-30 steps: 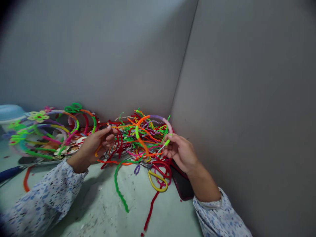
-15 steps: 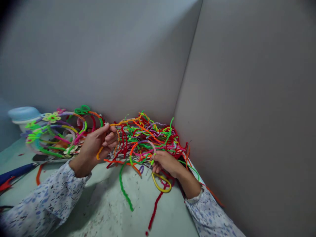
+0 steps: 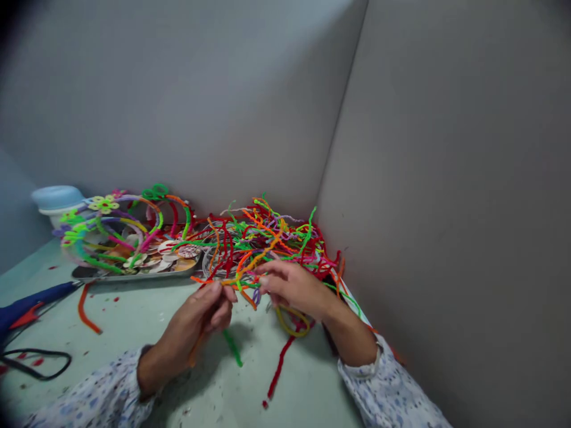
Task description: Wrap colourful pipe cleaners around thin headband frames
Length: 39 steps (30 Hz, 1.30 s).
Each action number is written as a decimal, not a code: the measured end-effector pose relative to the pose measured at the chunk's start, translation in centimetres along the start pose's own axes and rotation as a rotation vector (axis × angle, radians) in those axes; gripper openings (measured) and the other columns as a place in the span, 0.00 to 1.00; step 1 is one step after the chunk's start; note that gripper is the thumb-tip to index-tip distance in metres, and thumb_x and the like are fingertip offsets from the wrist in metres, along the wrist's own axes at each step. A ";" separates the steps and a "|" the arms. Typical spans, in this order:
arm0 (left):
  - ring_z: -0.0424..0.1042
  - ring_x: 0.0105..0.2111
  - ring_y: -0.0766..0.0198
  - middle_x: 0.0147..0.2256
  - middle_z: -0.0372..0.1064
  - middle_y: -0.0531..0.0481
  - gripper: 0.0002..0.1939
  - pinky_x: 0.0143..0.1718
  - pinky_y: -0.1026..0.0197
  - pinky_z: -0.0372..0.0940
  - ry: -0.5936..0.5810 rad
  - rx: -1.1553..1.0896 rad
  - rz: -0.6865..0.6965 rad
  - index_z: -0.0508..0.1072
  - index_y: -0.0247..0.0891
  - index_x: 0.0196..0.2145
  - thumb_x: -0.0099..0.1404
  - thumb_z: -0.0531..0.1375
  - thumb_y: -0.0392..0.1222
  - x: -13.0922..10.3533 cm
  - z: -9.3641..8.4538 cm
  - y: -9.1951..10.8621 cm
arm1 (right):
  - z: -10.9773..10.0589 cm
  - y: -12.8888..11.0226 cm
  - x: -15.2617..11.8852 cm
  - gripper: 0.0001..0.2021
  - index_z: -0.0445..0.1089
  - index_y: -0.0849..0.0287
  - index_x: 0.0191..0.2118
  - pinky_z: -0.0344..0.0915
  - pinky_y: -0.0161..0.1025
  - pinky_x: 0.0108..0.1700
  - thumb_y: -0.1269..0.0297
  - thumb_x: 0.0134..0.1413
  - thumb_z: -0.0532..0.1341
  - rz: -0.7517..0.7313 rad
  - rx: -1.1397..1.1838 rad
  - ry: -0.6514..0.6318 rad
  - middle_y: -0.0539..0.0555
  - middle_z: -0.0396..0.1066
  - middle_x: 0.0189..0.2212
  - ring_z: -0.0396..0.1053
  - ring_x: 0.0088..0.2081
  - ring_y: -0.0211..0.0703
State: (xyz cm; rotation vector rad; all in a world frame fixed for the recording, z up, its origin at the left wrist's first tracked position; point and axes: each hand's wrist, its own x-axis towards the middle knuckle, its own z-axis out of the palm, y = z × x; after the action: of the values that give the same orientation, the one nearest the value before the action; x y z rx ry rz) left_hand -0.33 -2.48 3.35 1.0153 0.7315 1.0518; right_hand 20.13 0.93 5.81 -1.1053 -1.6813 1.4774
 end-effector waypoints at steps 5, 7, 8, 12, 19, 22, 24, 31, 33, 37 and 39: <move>0.50 0.18 0.71 0.16 0.54 0.56 0.20 0.21 0.66 0.48 -0.097 0.091 -0.067 0.69 0.34 0.27 0.67 0.48 0.50 -0.7 -0.2 -2.3 | 4.4 1.9 0.8 0.16 0.68 0.61 0.43 0.54 0.29 0.21 0.55 0.54 0.59 -0.036 0.346 -0.058 0.47 0.67 0.21 0.62 0.20 0.31; 0.49 0.18 0.71 0.16 0.53 0.57 0.19 0.20 0.66 0.47 -0.104 0.090 -0.105 0.69 0.34 0.28 0.66 0.49 0.50 -0.8 -0.5 -2.9 | 5.1 3.0 1.4 0.14 0.68 0.62 0.37 0.53 0.28 0.19 0.55 0.52 0.60 -0.021 0.419 0.013 0.48 0.67 0.20 0.63 0.19 0.31; 0.49 0.17 0.71 0.16 0.52 0.57 0.18 0.20 0.66 0.47 -0.098 0.076 -0.124 0.69 0.34 0.29 0.66 0.49 0.50 -0.7 -0.7 -3.0 | 5.3 3.4 1.6 0.14 0.68 0.62 0.36 0.54 0.28 0.20 0.55 0.51 0.61 -0.018 0.455 0.064 0.48 0.67 0.21 0.63 0.19 0.30; 0.49 0.17 0.72 0.17 0.54 0.58 0.15 0.20 0.67 0.47 -0.025 -0.032 -0.180 0.68 0.35 0.33 0.64 0.51 0.51 -0.2 -1.5 -3.2 | 4.8 4.5 2.6 0.15 0.69 0.61 0.34 0.55 0.27 0.17 0.53 0.50 0.61 -0.049 0.567 0.367 0.47 0.67 0.22 0.61 0.18 0.29; 0.50 0.17 0.73 0.19 0.55 0.57 0.14 0.19 0.68 0.47 0.006 -0.107 -0.249 0.67 0.34 0.30 0.64 0.54 0.49 0.4 -1.8 -3.3 | 4.2 6.0 3.2 0.12 0.67 0.58 0.33 0.56 0.27 0.19 0.54 0.52 0.60 -0.144 0.599 0.628 0.45 0.66 0.21 0.61 0.19 0.30; 0.51 0.17 0.74 0.20 0.57 0.56 0.14 0.18 0.68 0.45 -0.057 -0.047 -0.269 0.67 0.33 0.31 0.63 0.54 0.49 0.4 -1.9 -3.3 | 4.2 6.1 3.1 0.12 0.66 0.57 0.33 0.57 0.28 0.20 0.52 0.53 0.59 -0.152 0.551 0.665 0.46 0.66 0.21 0.62 0.19 0.31; 0.51 0.17 0.74 0.19 0.57 0.56 0.12 0.18 0.68 0.43 -0.120 0.019 -0.288 0.67 0.33 0.31 0.62 0.57 0.47 0.5 -2.0 -3.3 | 4.0 6.1 3.1 0.13 0.66 0.56 0.34 0.58 0.29 0.20 0.52 0.52 0.59 -0.156 0.523 0.689 0.46 0.66 0.22 0.63 0.20 0.32; 0.48 0.16 0.75 0.16 0.56 0.58 0.14 0.17 0.68 0.40 -0.079 0.067 -0.336 0.65 0.34 0.26 0.61 0.57 0.48 0.7 -2.0 -3.8 | 4.0 6.4 2.9 0.13 0.68 0.57 0.38 0.55 0.28 0.19 0.53 0.54 0.58 -0.132 0.583 0.484 0.47 0.65 0.23 0.60 0.19 0.30; 0.48 0.16 0.75 0.16 0.55 0.58 0.13 0.17 0.68 0.40 -0.087 0.083 -0.347 0.67 0.34 0.28 0.61 0.57 0.49 0.7 -2.0 -3.7 | 4.4 6.6 2.6 0.15 0.68 0.59 0.40 0.54 0.29 0.19 0.54 0.53 0.59 -0.101 0.512 0.345 0.48 0.66 0.23 0.60 0.19 0.30; 0.47 0.15 0.75 0.14 0.55 0.58 0.14 0.17 0.68 0.39 -0.117 0.140 -0.339 0.69 0.34 0.29 0.61 0.57 0.49 0.7 -2.0 -3.5 | 5.0 6.6 2.3 0.15 0.70 0.59 0.41 0.56 0.30 0.22 0.54 0.53 0.59 -0.049 0.341 0.238 0.47 0.64 0.19 0.59 0.19 0.32; 0.46 0.15 0.75 0.14 0.56 0.58 0.14 0.17 0.68 0.39 -0.123 0.149 -0.342 0.70 0.33 0.30 0.61 0.57 0.49 0.7 -2.0 -3.5 | 5.1 6.7 2.3 0.16 0.72 0.61 0.38 0.55 0.30 0.22 0.52 0.54 0.57 -0.022 0.274 0.262 0.46 0.63 0.16 0.58 0.18 0.32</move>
State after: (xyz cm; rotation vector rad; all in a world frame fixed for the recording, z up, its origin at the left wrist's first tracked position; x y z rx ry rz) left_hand -0.62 -1.69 -0.67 1.0284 0.8565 0.6416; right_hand 15.86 0.84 -1.74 -1.0727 -1.2661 1.4290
